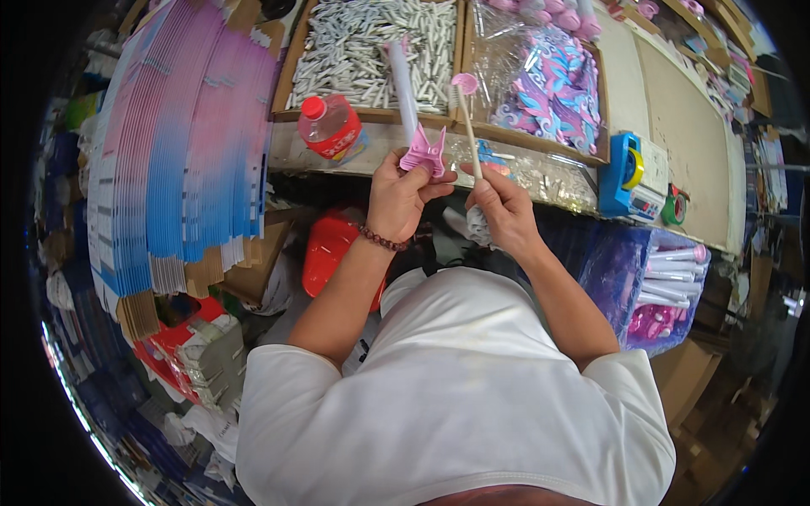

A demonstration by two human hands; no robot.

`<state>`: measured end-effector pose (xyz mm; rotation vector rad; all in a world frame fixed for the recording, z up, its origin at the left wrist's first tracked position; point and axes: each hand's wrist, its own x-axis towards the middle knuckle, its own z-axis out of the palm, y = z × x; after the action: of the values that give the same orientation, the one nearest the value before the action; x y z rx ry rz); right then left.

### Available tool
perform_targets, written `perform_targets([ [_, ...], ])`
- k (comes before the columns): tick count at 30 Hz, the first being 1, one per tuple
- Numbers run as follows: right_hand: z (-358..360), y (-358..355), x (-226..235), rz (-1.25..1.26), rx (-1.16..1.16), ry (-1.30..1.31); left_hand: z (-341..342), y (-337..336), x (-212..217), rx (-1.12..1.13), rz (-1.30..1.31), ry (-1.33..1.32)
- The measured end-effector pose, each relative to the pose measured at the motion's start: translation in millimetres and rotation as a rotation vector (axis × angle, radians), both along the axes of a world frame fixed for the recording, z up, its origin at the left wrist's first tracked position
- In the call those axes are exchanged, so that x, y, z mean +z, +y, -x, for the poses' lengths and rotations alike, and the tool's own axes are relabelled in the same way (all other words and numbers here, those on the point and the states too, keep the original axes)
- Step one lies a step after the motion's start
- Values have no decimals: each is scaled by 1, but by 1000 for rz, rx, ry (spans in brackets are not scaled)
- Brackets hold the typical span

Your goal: The person assembles small pink plastic decorative items by inserting a white stick into a pink plastic piece and attaching it to a white cylindrical tube. The person handles the components one at a time and places the assembled items into a nearby container.

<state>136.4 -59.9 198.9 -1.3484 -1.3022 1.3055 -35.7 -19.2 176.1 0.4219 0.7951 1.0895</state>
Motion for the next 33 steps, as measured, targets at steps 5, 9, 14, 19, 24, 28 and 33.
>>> perform_targets([
  [5,-34,-19,11,-63,-18,-318,-22,6,1,-135,38,-27],
  [9,-63,-40,22,-137,-49,-603,-37,14,10,-292,-52,214],
  [14,-89,-58,28,-319,-66,-778,-69,16,7,-243,-171,518],
  [19,-110,-68,25,-396,-55,-933,-91,20,-20,-236,-353,719],
  [24,-118,-74,5,-385,-117,-889,-103,25,-13,-320,-246,712],
  [28,-127,-70,0,-365,-158,-865,-114,19,-20,-324,-272,703],
  [33,-124,-81,-6,-341,-188,-783,-116,19,-19,-362,-242,754],
])
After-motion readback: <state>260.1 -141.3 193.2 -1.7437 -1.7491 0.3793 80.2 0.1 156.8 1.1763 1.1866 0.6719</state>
